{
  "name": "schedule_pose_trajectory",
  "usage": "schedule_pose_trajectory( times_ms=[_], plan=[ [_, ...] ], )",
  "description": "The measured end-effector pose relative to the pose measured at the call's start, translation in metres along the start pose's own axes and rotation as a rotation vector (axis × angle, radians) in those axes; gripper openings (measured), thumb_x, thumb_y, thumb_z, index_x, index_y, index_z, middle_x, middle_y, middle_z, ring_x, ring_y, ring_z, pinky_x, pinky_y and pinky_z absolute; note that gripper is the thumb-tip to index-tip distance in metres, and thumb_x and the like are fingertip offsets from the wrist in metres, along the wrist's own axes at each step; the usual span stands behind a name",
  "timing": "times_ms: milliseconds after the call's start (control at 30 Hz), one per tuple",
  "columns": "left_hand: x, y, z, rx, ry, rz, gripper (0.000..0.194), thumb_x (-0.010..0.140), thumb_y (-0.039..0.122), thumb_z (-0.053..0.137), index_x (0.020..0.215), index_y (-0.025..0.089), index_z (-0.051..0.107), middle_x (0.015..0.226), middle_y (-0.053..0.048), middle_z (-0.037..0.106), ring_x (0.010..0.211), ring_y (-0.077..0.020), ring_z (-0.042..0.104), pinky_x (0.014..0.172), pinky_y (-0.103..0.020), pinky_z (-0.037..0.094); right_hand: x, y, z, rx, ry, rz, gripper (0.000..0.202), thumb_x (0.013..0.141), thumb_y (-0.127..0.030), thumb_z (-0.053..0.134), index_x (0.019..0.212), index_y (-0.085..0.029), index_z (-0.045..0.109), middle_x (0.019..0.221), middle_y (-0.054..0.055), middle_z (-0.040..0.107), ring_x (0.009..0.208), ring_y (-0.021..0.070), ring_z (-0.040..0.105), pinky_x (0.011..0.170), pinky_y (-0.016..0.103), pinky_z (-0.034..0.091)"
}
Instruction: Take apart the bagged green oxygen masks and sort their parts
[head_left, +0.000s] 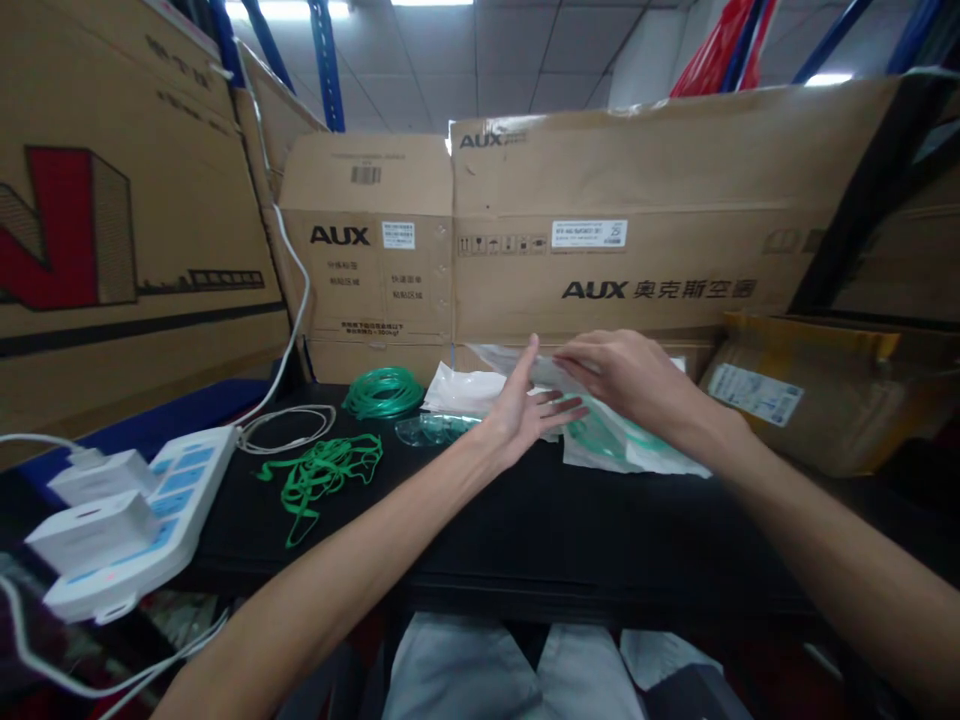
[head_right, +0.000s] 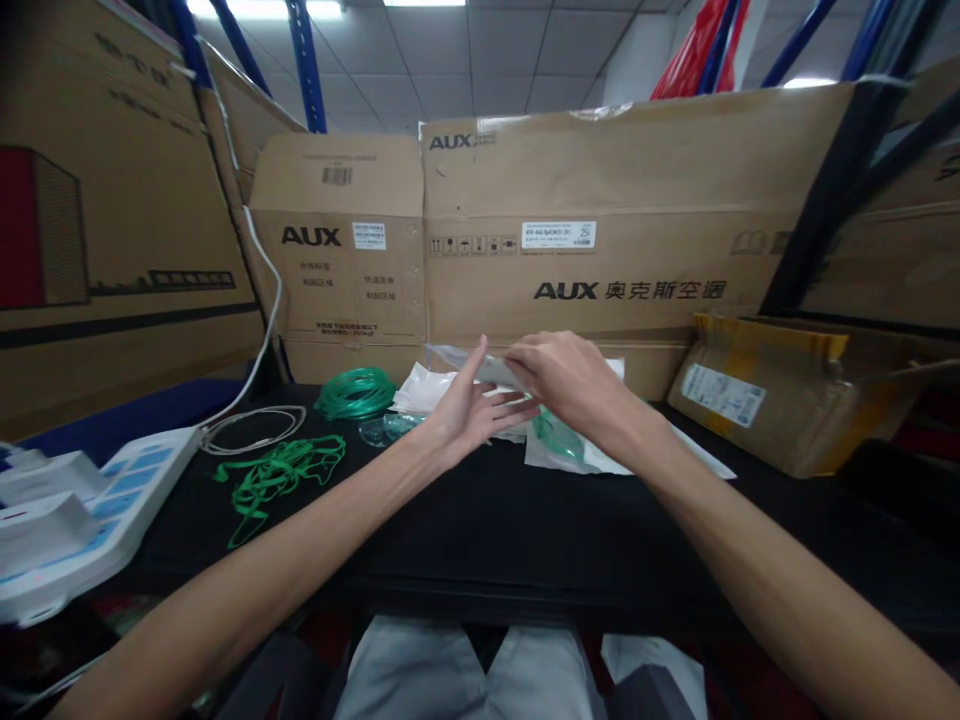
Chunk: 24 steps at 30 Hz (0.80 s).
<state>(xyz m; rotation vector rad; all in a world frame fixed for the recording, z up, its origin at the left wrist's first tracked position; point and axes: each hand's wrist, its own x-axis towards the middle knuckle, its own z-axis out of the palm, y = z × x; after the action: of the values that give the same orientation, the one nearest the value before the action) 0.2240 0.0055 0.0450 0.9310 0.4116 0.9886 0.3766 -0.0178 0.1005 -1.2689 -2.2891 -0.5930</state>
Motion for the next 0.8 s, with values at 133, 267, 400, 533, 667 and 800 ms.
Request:
schedule_pose_trajectory(
  times_ms=[133, 267, 400, 533, 667, 800],
  plan=[
    [0.001, 0.008, -0.012, -0.025, 0.134, 0.138, 0.017, 0.091, 0.025, 0.057, 0.106, 0.015, 0.057, 0.108, -0.012, 0.067, 0.098, -0.0203, 0.07, 0.099, -0.041, 0.057, -0.011, -0.013, -0.006, 0.231, 0.054, -0.091, 0.028, 0.096, -0.037, 0.055, 0.101, -0.022, 0.078, 0.11, 0.008, 0.076, 0.103, 0.0285, 0.069, 0.095, 0.04, 0.049],
    [-0.003, 0.017, -0.023, -0.065, 0.185, 0.167, 0.009, 0.082, 0.012, 0.062, 0.09, 0.015, 0.058, 0.104, -0.01, 0.069, 0.092, -0.0185, 0.069, 0.092, -0.037, 0.061, -0.017, 0.006, -0.021, 0.376, 0.265, 0.231, 0.037, 0.094, -0.048, 0.055, 0.089, -0.019, 0.079, 0.094, 0.011, 0.078, 0.089, 0.0289, 0.071, 0.083, 0.041, 0.054],
    [-0.007, 0.023, -0.028, -0.064, 0.226, 0.227, 0.013, 0.078, 0.011, 0.067, 0.088, 0.014, 0.061, 0.103, -0.009, 0.069, 0.087, -0.017, 0.067, 0.086, -0.035, 0.063, -0.02, 0.034, -0.008, 0.706, 0.276, 0.506, 0.033, 0.088, -0.049, 0.065, 0.079, -0.019, 0.074, 0.082, 0.012, 0.074, 0.072, 0.0241, 0.067, 0.066, 0.038, 0.054],
    [-0.009, 0.023, -0.029, -0.024, 0.233, 0.257, 0.013, 0.075, 0.011, 0.07, 0.086, 0.015, 0.064, 0.106, -0.006, 0.069, 0.087, -0.0157, 0.065, 0.084, -0.034, 0.063, -0.024, 0.048, 0.011, 0.922, 0.216, 0.652, 0.025, 0.083, -0.041, 0.071, 0.074, -0.018, 0.069, 0.075, 0.01, 0.068, 0.056, 0.015, 0.055, 0.051, 0.031, 0.047],
    [-0.009, 0.019, -0.03, 0.067, 0.201, 0.249, 0.014, 0.075, 0.012, 0.073, 0.087, 0.015, 0.067, 0.111, -0.007, 0.068, 0.093, -0.0164, 0.065, 0.082, -0.031, 0.062, -0.027, 0.053, 0.018, 0.901, 0.104, 0.594, 0.026, 0.078, -0.044, 0.076, 0.074, -0.019, 0.072, 0.059, 0.005, 0.06, 0.045, 0.0112, 0.04, 0.039, 0.028, 0.032],
    [-0.009, 0.018, -0.032, 0.123, 0.141, 0.227, 0.016, 0.076, 0.017, 0.076, 0.089, 0.014, 0.069, 0.116, -0.008, 0.068, 0.098, -0.0173, 0.065, 0.082, -0.028, 0.061, -0.024, 0.05, 0.014, 0.946, 0.089, 0.645, 0.029, 0.075, -0.044, 0.079, 0.071, -0.016, 0.072, 0.057, 0.006, 0.062, 0.042, 0.0088, 0.035, 0.034, 0.024, 0.022]
  ],
)
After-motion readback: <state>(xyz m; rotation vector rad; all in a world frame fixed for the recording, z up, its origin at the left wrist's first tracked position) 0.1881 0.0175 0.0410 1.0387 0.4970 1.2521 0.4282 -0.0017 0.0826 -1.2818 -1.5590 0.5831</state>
